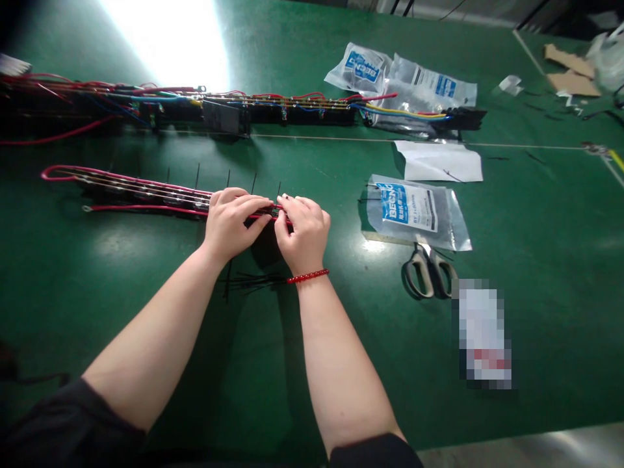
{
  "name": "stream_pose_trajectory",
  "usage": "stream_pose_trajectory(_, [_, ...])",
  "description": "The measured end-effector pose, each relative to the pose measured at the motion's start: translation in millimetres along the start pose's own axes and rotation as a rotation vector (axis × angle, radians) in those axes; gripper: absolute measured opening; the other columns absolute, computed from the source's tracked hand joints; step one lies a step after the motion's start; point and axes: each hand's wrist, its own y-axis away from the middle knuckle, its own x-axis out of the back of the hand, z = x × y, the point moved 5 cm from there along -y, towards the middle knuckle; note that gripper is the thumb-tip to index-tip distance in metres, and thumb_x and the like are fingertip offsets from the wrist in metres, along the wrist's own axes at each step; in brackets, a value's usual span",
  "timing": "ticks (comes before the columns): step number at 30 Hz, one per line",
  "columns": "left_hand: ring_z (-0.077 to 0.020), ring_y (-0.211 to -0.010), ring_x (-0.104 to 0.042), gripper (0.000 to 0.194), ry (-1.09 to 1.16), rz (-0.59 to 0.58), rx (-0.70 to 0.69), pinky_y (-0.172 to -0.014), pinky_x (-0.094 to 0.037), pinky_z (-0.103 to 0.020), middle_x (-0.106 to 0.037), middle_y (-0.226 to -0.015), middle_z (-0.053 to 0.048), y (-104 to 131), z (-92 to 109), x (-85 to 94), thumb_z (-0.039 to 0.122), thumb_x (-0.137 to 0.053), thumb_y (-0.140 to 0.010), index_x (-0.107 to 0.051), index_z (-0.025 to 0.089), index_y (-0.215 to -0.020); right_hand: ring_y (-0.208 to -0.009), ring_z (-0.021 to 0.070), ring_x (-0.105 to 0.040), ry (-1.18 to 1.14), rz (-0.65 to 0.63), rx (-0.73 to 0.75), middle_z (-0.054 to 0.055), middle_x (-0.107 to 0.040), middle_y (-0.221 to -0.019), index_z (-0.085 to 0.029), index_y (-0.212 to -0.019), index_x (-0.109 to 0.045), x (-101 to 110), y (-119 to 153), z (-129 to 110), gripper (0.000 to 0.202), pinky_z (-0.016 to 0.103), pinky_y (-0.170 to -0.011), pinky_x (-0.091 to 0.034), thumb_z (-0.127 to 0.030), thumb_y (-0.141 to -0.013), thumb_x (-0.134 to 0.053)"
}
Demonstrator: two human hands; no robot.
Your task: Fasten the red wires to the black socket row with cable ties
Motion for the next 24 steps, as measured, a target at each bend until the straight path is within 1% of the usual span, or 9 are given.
stream_pose_trajectory(4, [-0.0289,-0.111,-0.059,0.022,-0.006,0.006,-0.014,-0.101,-0.037,-0.049,-0.077,-0.114,0.000,0.4,0.0,0.0,0.038,-0.060,-0.094,-0.074,0.030,-0.109,-0.126,0.0249,-0.060,0.071,-0.085,0.002,0.005,-0.073,-0.127,-0.026,-0.129,-0.067,-4.9,1.2,-1.7,0.038,0.044,-0.107,-0.036,-0.023,-0.096,-0.048])
stream_pose_trajectory(7, [-0.0278,-0.112,-0.060,0.021,0.008,0.007,-0.025,-0.102,-0.037,-0.048,-0.077,-0.114,0.000,0.3,0.1,-0.3,0.036,-0.060,-0.094,-0.072,0.031,-0.110,-0.127,0.0245,-0.061,0.078,-0.109,-0.008,0.005,-0.074,-0.126,-0.026,-0.129,-0.066,-6.9,1.8,-1.4,0.038,0.045,-0.107,-0.034,-0.023,-0.096,-0.047])
stream_pose_trajectory(11, [-0.0248,-0.115,-0.061,0.016,0.048,-0.016,-0.046,-0.104,-0.035,-0.046,-0.077,-0.110,0.001,-0.6,1.4,-0.4,0.033,-0.059,-0.095,-0.071,0.030,-0.106,-0.121,0.0225,-0.064,0.037,-0.129,-0.011,0.004,-0.074,-0.125,-0.027,-0.127,-0.068,-8.3,2.1,-1.0,0.036,0.043,-0.105,-0.034,-0.026,-0.096,-0.048])
stream_pose_trajectory(15, [-0.0238,-0.115,-0.062,0.012,0.061,-0.038,-0.064,-0.105,-0.034,-0.046,-0.076,-0.113,0.001,-1.1,2.4,0.7,0.030,-0.058,-0.094,-0.069,0.029,-0.099,-0.121,0.0242,-0.064,0.045,-0.153,0.002,0.007,-0.073,-0.128,-0.025,-0.129,-0.066,-8.3,2.4,-2.0,0.038,0.044,-0.105,-0.035,-0.032,-0.093,-0.054])
stream_pose_trajectory(19, [-0.0240,-0.114,-0.063,0.012,0.055,-0.048,-0.065,-0.104,-0.033,-0.047,-0.076,-0.113,0.002,-0.8,2.9,0.6,0.029,-0.056,-0.095,-0.068,0.029,-0.097,-0.120,0.0240,-0.065,0.047,-0.147,0.020,0.007,-0.073,-0.128,-0.023,-0.129,-0.066,-7.1,2.7,-3.9,0.040,0.043,-0.105,-0.036,-0.034,-0.091,-0.059])
stream_pose_trajectory(24, [-0.0235,-0.111,-0.063,0.014,0.051,-0.040,-0.046,-0.103,-0.033,-0.048,-0.077,-0.114,0.002,-0.7,2.9,-0.6,0.028,-0.055,-0.097,-0.068,0.029,-0.094,-0.114,0.0209,-0.069,-0.001,-0.058,-0.007,0.005,-0.077,-0.119,-0.024,-0.119,-0.070,-4.5,2.3,-0.3,0.029,0.040,-0.103,-0.040,-0.028,-0.096,-0.054])
